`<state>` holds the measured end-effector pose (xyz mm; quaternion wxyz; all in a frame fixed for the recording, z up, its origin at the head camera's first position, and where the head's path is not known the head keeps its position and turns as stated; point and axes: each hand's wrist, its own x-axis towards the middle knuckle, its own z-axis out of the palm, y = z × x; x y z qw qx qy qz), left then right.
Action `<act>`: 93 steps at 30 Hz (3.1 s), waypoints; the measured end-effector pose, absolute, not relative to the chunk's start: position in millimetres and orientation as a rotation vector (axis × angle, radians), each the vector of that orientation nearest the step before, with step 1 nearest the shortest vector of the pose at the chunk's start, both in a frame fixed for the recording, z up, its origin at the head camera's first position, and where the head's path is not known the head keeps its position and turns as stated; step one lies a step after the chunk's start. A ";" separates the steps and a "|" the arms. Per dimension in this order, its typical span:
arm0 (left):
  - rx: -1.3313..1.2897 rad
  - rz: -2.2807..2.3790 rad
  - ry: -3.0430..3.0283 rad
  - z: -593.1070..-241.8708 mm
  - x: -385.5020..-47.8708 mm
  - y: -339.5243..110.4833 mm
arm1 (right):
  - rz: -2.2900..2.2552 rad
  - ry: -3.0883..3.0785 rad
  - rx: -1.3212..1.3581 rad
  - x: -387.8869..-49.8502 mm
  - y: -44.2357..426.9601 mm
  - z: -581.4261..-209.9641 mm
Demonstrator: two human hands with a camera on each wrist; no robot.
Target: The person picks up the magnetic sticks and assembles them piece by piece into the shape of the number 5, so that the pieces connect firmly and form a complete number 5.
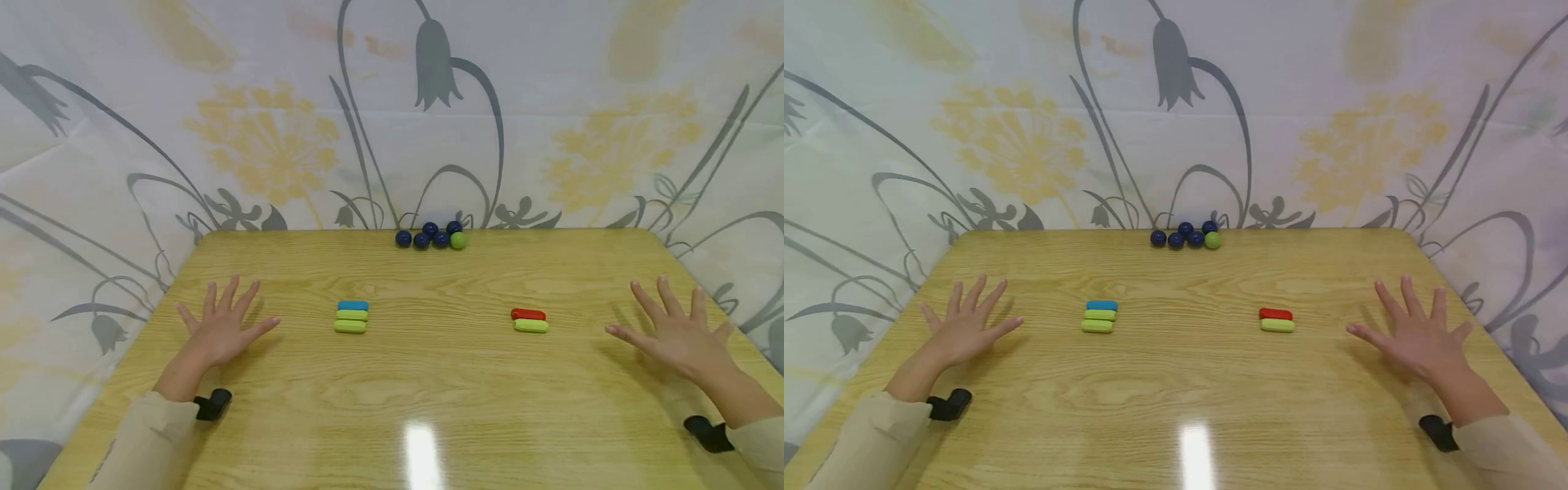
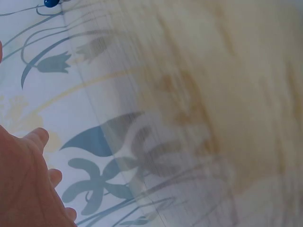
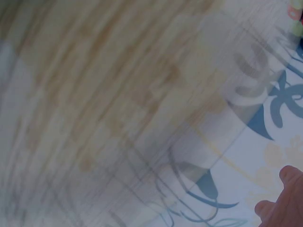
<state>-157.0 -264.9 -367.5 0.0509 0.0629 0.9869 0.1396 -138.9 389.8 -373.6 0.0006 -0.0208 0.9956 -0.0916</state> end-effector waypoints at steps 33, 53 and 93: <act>0.279 0.490 3.050 -367.3 -154.1 -256.4 | -0.516 3.119 -0.370 -142.3 383.5 -378.7; 0.521 0.740 3.125 -370.1 -153.6 -231.5 | -0.872 2.950 -0.537 -151.1 358.6 -373.7; 0.548 1.214 2.795 -380.4 -157.7 -187.9 | -0.969 2.870 -0.753 -174.3 310.9 -370.8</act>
